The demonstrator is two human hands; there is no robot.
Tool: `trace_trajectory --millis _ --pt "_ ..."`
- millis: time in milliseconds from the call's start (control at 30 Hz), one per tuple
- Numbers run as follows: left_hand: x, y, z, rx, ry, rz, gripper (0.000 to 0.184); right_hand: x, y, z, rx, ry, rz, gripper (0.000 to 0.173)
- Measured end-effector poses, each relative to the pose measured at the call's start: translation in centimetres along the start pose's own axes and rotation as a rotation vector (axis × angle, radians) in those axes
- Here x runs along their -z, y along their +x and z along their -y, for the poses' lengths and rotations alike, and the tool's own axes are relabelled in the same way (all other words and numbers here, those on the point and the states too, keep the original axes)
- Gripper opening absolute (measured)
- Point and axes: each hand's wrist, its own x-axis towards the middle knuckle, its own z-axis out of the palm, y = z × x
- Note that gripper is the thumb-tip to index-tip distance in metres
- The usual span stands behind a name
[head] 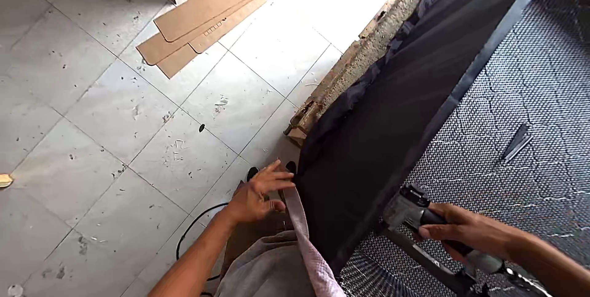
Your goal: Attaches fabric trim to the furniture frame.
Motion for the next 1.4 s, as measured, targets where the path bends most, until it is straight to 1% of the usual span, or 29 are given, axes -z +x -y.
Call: trace_trajectory --millis 33,67,100,133,167,200,233,300,333,367,433,500,533,600,633,667,700,733,800,867,900,967,1033,1133,1200,1233,1267,1300,1400 --pt "0.3 0.5 1.3 0.033 -0.034 0.04 0.043 0.1 0.8 -1.7 -0.017 0.01 -0.011 0.034" --pt "0.6 1.1 2.5 0.068 -0.064 0.088 0.04 0.0 1.2 -3.1 -0.026 -0.055 -0.078 0.036" --pt "0.9 1.7 3.6 0.103 -0.095 0.143 0.037 -0.3 1.1 -3.9 -0.037 -0.223 -0.21 0.039" --pt "1.2 2.4 4.7 0.126 -0.136 0.197 0.033 -0.9 0.3 -4.1 -0.069 -0.459 -0.39 0.045" --pt "1.3 3.1 5.8 0.106 -0.191 0.239 0.022 -2.2 -1.0 -3.6 -0.079 -0.652 -0.567 0.052" --pt "1.3 3.8 6.9 0.068 -0.255 0.287 0.01 -3.8 -2.6 -3.0 -0.01 -0.753 -0.737 0.057" --pt "1.1 4.6 8.0 0.034 -0.298 0.35 0.009 -5.8 -4.5 -1.7 0.085 -0.764 -0.863 0.061" --pt "0.4 5.7 9.8 0.015 -0.376 0.478 0.016 -11.5 -8.7 3.6 0.258 -0.594 -0.975 0.054" --pt "0.0 5.9 10.3 0.037 -0.421 0.548 0.02 -15.0 -10.7 7.0 0.34 -0.466 -0.96 0.048" --pt "-0.6 5.9 10.4 0.064 -0.463 0.614 0.022 -18.5 -12.1 10.2 0.401 -0.372 -0.925 0.046" --pt "-1.4 5.7 10.5 0.097 -0.503 0.679 0.026 -24.1 -13.1 15.4 0.421 -0.356 -0.876 0.049" --pt "-1.5 5.0 10.3 0.103 -0.433 0.603 0.025 -28.3 -11.9 18.6 0.407 -0.466 -0.931 0.044" --pt "-1.2 4.7 10.0 0.072 -0.346 0.51 0.023 -29.9 -10.9 19.4 0.409 -0.559 -1.003 0.037" --pt "-0.3 4.1 9.2 -0.102 -0.196 0.272 0.022 -31.8 -9.0 19.7 0.403 -0.812 -1.157 0.029" --pt "0.0 3.8 8.5 -0.206 -0.163 0.189 0.029 -32.2 -8.5 20.0 0.382 -0.916 -1.19 0.027" --pt "0.3 3.5 7.6 -0.305 -0.139 0.137 0.038 -32.5 -8.1 20.6 0.331 -1.004 -1.192 0.027" --pt "0.5 3.3 6.6 -0.392 -0.122 0.123 0.046 -32.6 -7.7 21.4 0.262 -1.087 -1.178 0.026" --pt "0.3 3.1 5.8 -0.469 -0.112 0.132 0.049 -32.6 -7.1 22.3 0.192 -1.161 -1.166 0.025" --pt "-0.9 3.0 5.1 -0.582 -0.104 0.129 0.041 -32.6 -5.2 24.0 0.041 -1.28 -1.174 0.024" --pt "-2.7 3.2 6.1 -0.632 -0.118 0.039 0.022 -32.6 -3.2 25.7 -0.103 -1.358 -1.175 0.023" --pt "-3.3 3.3 7.0 -0.638 -0.116 0.011 0.018 -32.7 -2.3 26.4 -0.165 -1.384 -1.17 0.022" --pt "-3.9 3.7 8.7 -0.619 -0.116 0.012 0.019 -32.6 -0.5 26.9 -0.232 -1.421 -1.169 0.021" --pt "-3.8 3.6 10.0 -0.586 -0.126 0.022 0.021 -32.4 1.0 26.7 -0.25 -1.439 -1.177 0.022" --pt "-3.7 2.8 10.3 -0.528 -0.132 0.058 0.031 -32.1 2.0 26.5 -0.269 -1.437 -1.176 0.025" --pt "-4.2 2.4 9.3 -0.498 -0.185 0.055 0.021 -32.0 2.1 26.3 -0.268 -1.438 -1.164 0.025" --pt "-4.7 2.4 8.9 -0.451 -0.206 0.054 0.018 -32.1 2.3 26.2 -0.262 -1.435 -1.156 0.025" --pt "-5.1 2.6 8.4 -0.354 -0.233 0.066 0.013 -32.2 2.8 26.0 -0.25 -1.429 -1.15 0.023" --pt "-5.2 3.2 7.8 -0.211 -0.265 0.099 0.01 -32.3 3.5 25.8 -0.243 -1.419 -1.145 0.022" --pt "-4.2 6.1 6.2 0.193 -0.233 0.352 0.016 -32.2 6.0 25.7 -0.295 -1.391 -1.153 0.02"
